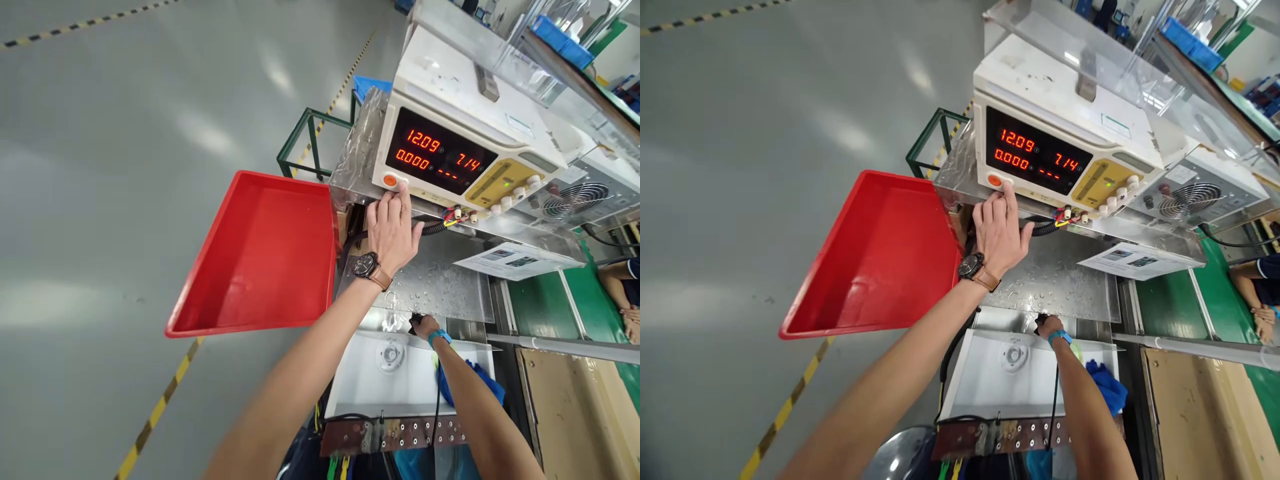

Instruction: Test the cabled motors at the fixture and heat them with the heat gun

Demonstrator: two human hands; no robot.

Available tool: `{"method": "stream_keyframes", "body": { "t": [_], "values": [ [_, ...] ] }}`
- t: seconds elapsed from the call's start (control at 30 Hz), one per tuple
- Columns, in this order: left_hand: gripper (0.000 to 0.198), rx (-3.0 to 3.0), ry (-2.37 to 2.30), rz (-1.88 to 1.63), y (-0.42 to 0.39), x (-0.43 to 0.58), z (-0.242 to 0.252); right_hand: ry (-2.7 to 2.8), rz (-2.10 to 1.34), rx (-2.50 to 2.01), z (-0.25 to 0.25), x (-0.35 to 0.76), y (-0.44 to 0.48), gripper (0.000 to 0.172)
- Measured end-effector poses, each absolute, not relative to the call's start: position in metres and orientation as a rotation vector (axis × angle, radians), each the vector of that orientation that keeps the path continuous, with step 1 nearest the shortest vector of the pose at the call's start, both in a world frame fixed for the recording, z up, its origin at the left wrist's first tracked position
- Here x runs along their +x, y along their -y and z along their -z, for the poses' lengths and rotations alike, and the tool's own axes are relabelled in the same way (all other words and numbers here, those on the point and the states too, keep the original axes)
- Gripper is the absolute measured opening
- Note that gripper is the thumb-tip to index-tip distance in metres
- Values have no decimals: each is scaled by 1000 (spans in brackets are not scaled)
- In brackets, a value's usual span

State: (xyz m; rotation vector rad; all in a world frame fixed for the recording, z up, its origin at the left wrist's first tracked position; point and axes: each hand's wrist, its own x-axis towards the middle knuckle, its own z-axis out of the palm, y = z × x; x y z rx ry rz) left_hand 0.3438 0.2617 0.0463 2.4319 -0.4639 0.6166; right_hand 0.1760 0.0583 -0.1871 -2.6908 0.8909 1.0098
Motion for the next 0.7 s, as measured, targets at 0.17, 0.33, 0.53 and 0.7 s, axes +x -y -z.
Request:
{"method": "stream_keyframes", "body": {
  "t": [0.17, 0.33, 0.53, 0.7],
  "values": [
    [74, 2424, 422, -564, -260, 342, -49, -883, -1041, -2688, 188, 177, -56, 41],
    [74, 2421, 414, -557, -258, 342, -49, -887, -1043, -2680, 189, 176, -55, 43],
    [74, 2435, 408, -536, -259, 344, -48, -880, -1052, -2668, 186, 176, -56, 42],
    [76, 2432, 392, -605, -257, 346, -43, -904, -1042, -2673, 185, 177, -59, 43]
  ]
}}
